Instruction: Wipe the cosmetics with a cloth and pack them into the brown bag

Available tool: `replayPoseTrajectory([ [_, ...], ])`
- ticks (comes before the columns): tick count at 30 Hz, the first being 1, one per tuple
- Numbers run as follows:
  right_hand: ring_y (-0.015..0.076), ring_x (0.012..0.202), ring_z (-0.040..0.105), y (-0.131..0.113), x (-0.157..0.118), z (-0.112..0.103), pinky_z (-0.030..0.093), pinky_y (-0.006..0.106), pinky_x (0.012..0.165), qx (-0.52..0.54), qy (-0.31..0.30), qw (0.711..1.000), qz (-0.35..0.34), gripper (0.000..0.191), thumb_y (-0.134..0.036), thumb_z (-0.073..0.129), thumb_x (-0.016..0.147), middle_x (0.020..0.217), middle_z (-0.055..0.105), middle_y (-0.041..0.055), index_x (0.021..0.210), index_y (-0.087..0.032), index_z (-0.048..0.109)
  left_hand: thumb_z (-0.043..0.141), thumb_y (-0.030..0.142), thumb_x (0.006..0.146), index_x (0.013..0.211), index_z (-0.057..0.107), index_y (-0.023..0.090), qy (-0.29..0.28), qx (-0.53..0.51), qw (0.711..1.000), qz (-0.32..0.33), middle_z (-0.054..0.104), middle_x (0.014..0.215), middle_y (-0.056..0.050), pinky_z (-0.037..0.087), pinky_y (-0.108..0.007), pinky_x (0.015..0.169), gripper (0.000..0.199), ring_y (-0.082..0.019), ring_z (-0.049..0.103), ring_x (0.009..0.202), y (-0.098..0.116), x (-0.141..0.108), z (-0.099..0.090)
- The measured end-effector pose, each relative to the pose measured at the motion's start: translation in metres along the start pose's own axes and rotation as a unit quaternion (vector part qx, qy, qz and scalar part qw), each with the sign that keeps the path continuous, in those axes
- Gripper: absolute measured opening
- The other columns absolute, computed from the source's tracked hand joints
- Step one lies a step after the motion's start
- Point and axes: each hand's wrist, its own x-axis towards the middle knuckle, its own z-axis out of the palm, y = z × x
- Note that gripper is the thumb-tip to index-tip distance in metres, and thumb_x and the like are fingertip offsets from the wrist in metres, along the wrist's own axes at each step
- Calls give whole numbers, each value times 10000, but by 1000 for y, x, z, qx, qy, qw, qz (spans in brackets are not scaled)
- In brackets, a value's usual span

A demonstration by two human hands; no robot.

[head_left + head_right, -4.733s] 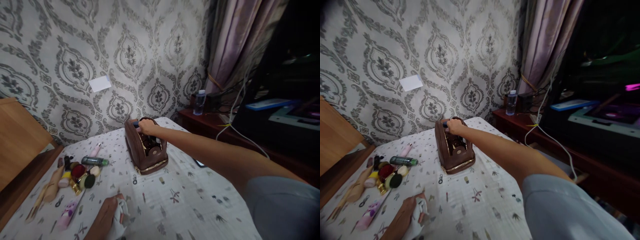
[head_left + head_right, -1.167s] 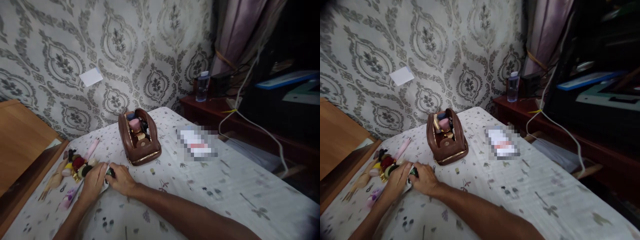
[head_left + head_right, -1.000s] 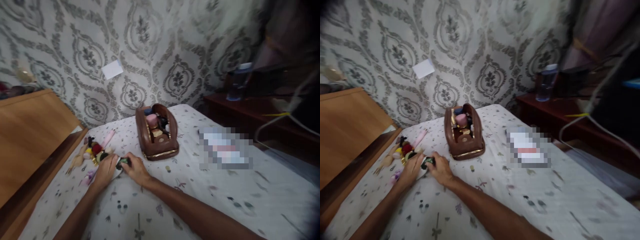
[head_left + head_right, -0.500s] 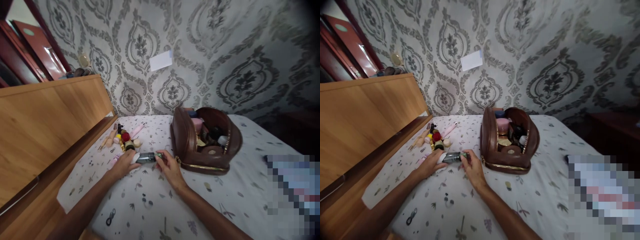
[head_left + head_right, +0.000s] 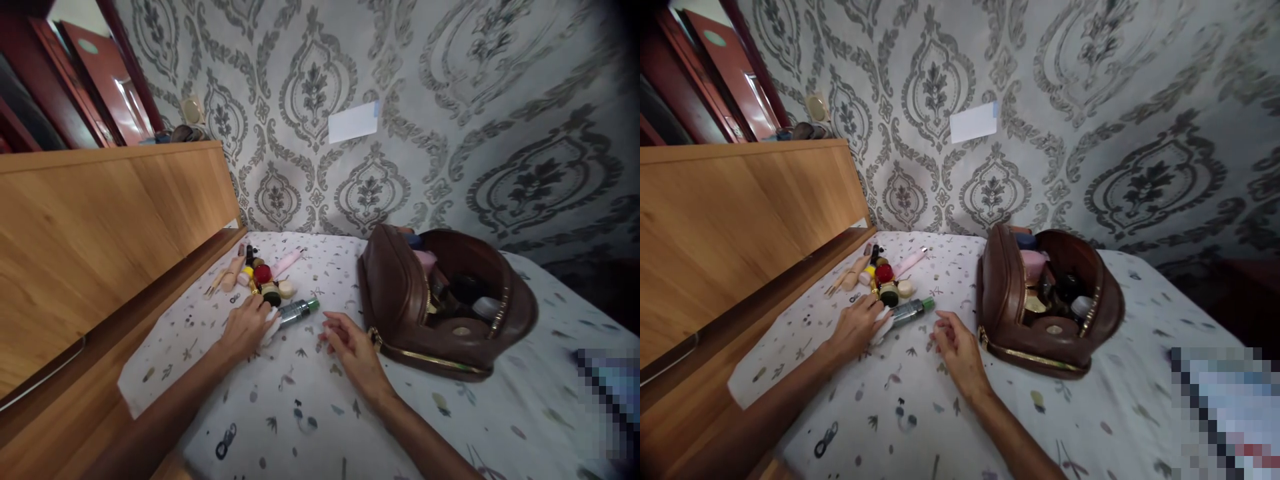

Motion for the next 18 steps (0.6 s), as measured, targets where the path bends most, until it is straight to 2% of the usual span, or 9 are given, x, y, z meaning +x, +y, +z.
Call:
replayPoseTrajectory([
  [4,193,770,682,-5,-2,-1,548,302,617,-63,-27,998,-8,388,-437,557,844,956,696,85,1133,-188,632,488,452,969,878,690,177,20,-81,993,-81,707,934,-85,480,-290,788,353,-231,642,940,-32,29,-14],
  [8,192,781,673,-7,-3,-2,550,324,702,-101,-39,994,-30,355,-391,558,855,963,720,85,1140,-199,645,399,460,1004,904,721,113,18,-83,981,-173,723,856,-71,488,-292,732,484,-247,673,914,-82,85,-31],
  [10,194,777,669,-7,-3,-2,547,324,708,-106,-38,993,-27,356,-393,562,850,959,719,85,1137,-198,644,442,442,1001,987,697,95,0,-76,976,-205,712,942,-70,522,-328,761,431,-246,672,921,-103,117,-34],
  [12,196,773,664,-7,-3,-2,544,322,700,-107,-38,993,-24,354,-403,562,849,950,717,84,1125,-200,648,558,410,964,1124,643,125,-25,-71,971,-227,674,1096,-70,555,-385,821,338,-227,661,965,-117,145,-30],
  [14,199,781,665,-7,-2,-2,543,325,706,-109,-39,993,-24,344,-408,561,850,950,716,83,1108,-200,654,608,379,942,1203,603,151,-55,-66,966,-244,632,1198,-78,562,-425,864,347,-233,645,1020,-124,169,-20],
  [18,215,809,670,-5,-2,-2,540,338,705,-113,-38,993,-21,361,-426,548,855,963,713,96,1103,-188,659,617,359,939,1241,585,163,-112,-45,955,-272,611,1245,-92,553,-443,891,361,-243,631,1070,-130,199,8],
])
